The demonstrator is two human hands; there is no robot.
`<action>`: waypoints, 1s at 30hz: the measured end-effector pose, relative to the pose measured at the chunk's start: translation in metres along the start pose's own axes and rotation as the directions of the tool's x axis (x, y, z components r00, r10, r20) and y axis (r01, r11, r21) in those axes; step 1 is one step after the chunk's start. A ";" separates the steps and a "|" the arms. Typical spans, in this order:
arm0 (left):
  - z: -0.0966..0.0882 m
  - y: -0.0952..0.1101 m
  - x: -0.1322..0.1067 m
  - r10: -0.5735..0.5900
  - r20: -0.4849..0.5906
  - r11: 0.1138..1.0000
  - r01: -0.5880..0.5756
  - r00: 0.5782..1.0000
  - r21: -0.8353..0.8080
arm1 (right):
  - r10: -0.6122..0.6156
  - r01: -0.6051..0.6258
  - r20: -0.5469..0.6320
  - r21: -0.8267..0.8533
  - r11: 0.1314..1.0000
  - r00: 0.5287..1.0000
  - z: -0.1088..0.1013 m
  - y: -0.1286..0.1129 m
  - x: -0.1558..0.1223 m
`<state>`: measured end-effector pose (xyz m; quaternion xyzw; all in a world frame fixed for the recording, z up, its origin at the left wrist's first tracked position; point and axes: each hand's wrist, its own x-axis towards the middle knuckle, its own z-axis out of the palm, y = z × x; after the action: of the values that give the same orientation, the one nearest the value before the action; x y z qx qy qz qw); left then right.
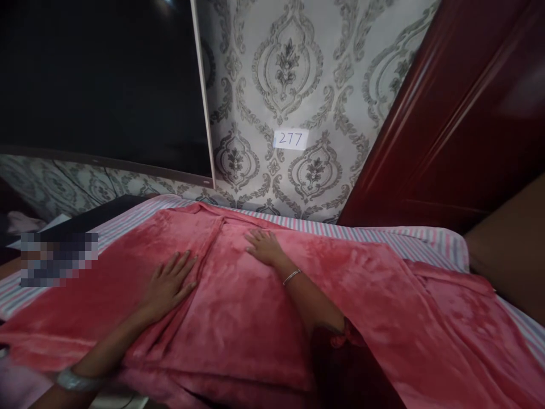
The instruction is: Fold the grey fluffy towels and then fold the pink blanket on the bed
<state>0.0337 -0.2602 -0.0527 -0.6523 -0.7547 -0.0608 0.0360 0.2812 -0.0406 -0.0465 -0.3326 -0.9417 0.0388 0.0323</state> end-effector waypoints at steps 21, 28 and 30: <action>-0.036 0.052 -0.003 -0.073 0.161 0.996 0.081 0.984 -0.044 | 0.251 -0.256 -0.160 -0.012 0.967 0.955 -0.001 0.008 0.037; -0.052 0.041 0.005 -0.060 0.271 0.974 0.115 0.961 -0.194 | 0.352 -0.349 -0.202 0.056 0.936 0.914 -0.004 -0.006 0.046; -0.066 0.023 0.009 -0.058 0.275 0.950 0.137 0.960 -0.280 | 0.389 -0.382 -0.194 0.073 0.921 0.900 -0.009 -0.008 0.046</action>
<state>0.0538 -0.2569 0.0146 -0.6142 -0.7666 -0.0879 -0.1658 0.2409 -0.0172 -0.0348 -0.5140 -0.8480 0.0255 0.1264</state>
